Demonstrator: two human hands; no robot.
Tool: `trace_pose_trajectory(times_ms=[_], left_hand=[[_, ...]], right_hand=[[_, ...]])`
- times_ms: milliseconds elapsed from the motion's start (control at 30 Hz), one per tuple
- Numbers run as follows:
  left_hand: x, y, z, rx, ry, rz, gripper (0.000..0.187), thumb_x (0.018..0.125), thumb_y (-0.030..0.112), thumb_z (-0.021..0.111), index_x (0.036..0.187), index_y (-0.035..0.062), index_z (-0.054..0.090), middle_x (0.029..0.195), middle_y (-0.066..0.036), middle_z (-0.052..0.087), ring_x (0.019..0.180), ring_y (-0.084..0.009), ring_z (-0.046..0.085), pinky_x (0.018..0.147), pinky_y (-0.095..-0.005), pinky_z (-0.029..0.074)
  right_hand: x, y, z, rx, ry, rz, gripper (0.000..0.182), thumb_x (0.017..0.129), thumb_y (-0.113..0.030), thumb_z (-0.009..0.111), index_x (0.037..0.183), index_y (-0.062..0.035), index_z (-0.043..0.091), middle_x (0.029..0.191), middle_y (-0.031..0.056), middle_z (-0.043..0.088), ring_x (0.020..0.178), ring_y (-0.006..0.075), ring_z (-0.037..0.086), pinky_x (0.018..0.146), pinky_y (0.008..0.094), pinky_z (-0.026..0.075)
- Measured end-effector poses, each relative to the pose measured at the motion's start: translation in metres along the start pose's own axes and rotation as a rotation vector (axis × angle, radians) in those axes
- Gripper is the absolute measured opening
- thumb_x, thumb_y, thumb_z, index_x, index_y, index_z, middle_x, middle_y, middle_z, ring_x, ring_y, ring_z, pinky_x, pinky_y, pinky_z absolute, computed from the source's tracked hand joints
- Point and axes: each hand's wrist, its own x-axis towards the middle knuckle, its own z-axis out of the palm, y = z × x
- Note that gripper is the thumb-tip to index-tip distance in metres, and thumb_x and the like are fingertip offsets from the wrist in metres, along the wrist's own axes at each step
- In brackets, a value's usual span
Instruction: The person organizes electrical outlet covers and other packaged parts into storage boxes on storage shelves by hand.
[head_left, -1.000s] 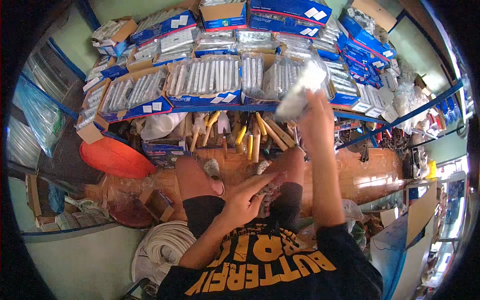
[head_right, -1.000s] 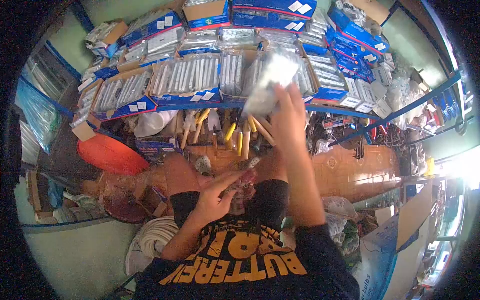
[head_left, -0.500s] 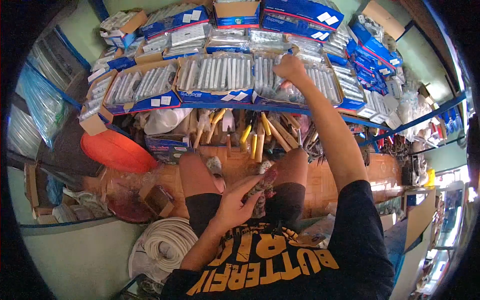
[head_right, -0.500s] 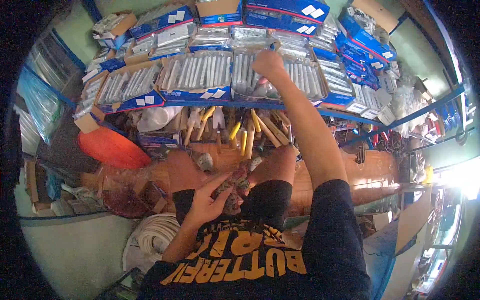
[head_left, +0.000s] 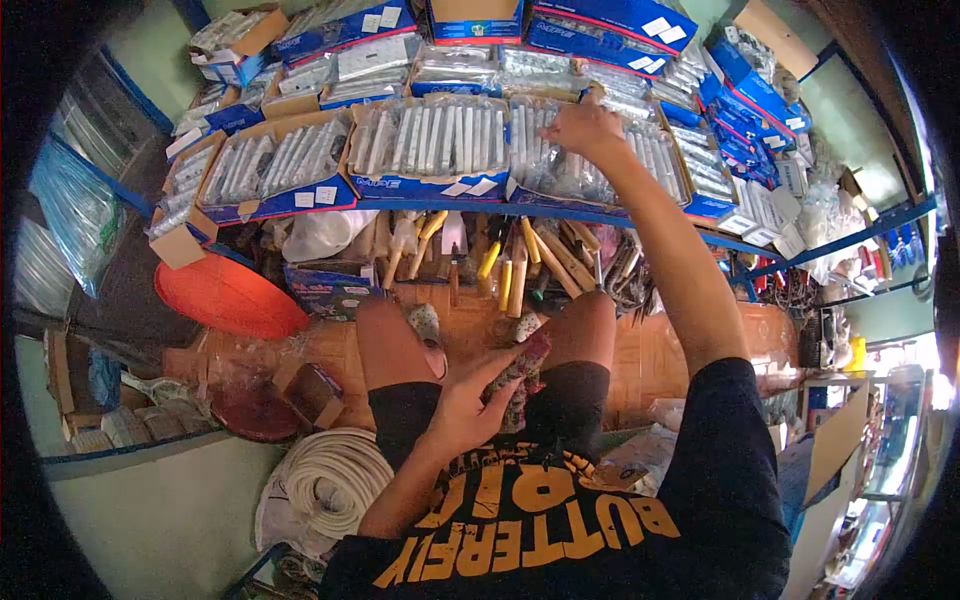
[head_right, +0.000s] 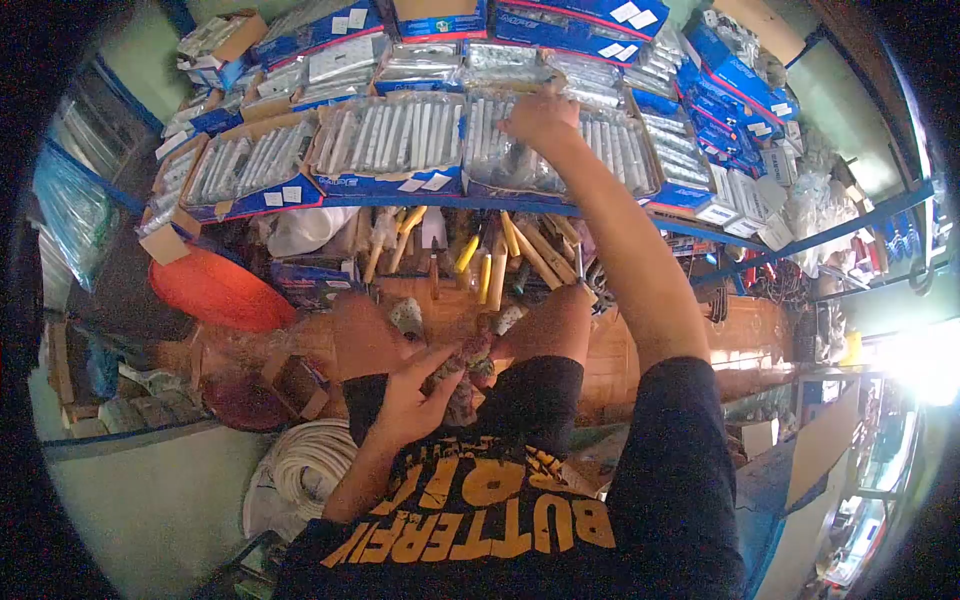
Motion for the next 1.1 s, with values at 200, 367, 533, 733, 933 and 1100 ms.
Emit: trace_pose_trajectory(times_ms=[200, 367, 533, 733, 933, 1100], left_hand=[[-0.009, 0.0, -0.006, -0.051, -0.004, -0.102, 0.037, 0.086, 0.002, 0.057, 0.123, -0.0001, 0.055, 0.114, -0.019, 0.062, 0.106, -0.0273, 0.061, 0.089, -0.0336, 0.047], [-0.006, 0.001, -0.007, -0.016, 0.023, -0.043, 0.035, 0.087, 0.003, 0.057, 0.122, -0.0001, 0.055, 0.11, -0.019, 0.063, 0.104, -0.0265, 0.062, 0.088, -0.0334, 0.047], [-0.007, 0.004, -0.007, -0.033, 0.06, -0.084, 0.03, 0.089, 0.011, 0.061, 0.116, -0.0036, 0.058, 0.104, -0.017, 0.065, 0.098, -0.0202, 0.061, 0.086, -0.0321, 0.047], [-0.005, -0.011, -0.002, -0.167, 0.213, -0.05, 0.039, 0.096, 0.018, 0.05, 0.129, -0.0024, 0.045, 0.117, -0.014, 0.058, 0.108, -0.0199, 0.055, 0.094, -0.0339, 0.042], [0.044, 0.024, 0.001, -0.1, 0.331, 0.447, 0.043, 0.096, 0.018, 0.045, 0.138, 0.0093, 0.039, 0.143, -0.026, 0.031, 0.132, -0.0432, 0.032, 0.107, -0.0516, 0.026], [0.045, 0.028, 0.038, 0.558, 0.222, 0.459, 0.045, 0.097, 0.042, 0.033, 0.136, 0.0227, 0.046, 0.147, -0.03, 0.017, 0.134, -0.0553, 0.013, 0.103, -0.0688, 0.008]], right_hand=[[-0.037, 0.008, -0.039, 0.042, 0.077, 0.258, 0.062, 0.082, -0.06, 0.052, 0.117, -0.0099, 0.06, 0.122, 0.0151, 0.058, 0.113, 0.034, 0.055, 0.09, 0.0585, 0.041], [-0.01, 0.039, 0.013, 0.093, 0.034, 0.159, 0.049, 0.085, -0.046, 0.052, 0.105, -0.0034, 0.065, 0.109, 0.0204, 0.063, 0.105, 0.0355, 0.059, 0.091, 0.0455, 0.046], [-0.032, 0.049, -0.033, 0.212, 0.159, -0.097, 0.032, 0.082, -0.028, 0.051, 0.089, -0.0004, 0.066, 0.097, 0.0224, 0.065, 0.097, 0.0347, 0.064, 0.082, 0.0421, 0.051], [-0.128, 0.053, -0.1, 1.02, 0.072, 0.136, 0.028, 0.09, -0.028, 0.052, 0.095, -0.0021, 0.061, 0.082, 0.0023, 0.059, 0.077, 0.0115, 0.053, 0.07, 0.0277, 0.044], [-0.237, -0.047, -0.052, 1.463, 0.317, 0.164, 0.017, 0.093, -0.02, 0.046, 0.087, -0.0048, 0.052, 0.08, -0.0013, 0.05, 0.078, 0.0099, 0.047, 0.069, 0.0252, 0.039], [-0.278, -0.115, -0.042, 2.181, 0.404, 0.02, 0.031, 0.096, -0.036, 0.045, 0.112, -0.0094, 0.042, 0.107, 0.007, 0.047, 0.104, 0.0138, 0.048, 0.093, 0.029, 0.037]])
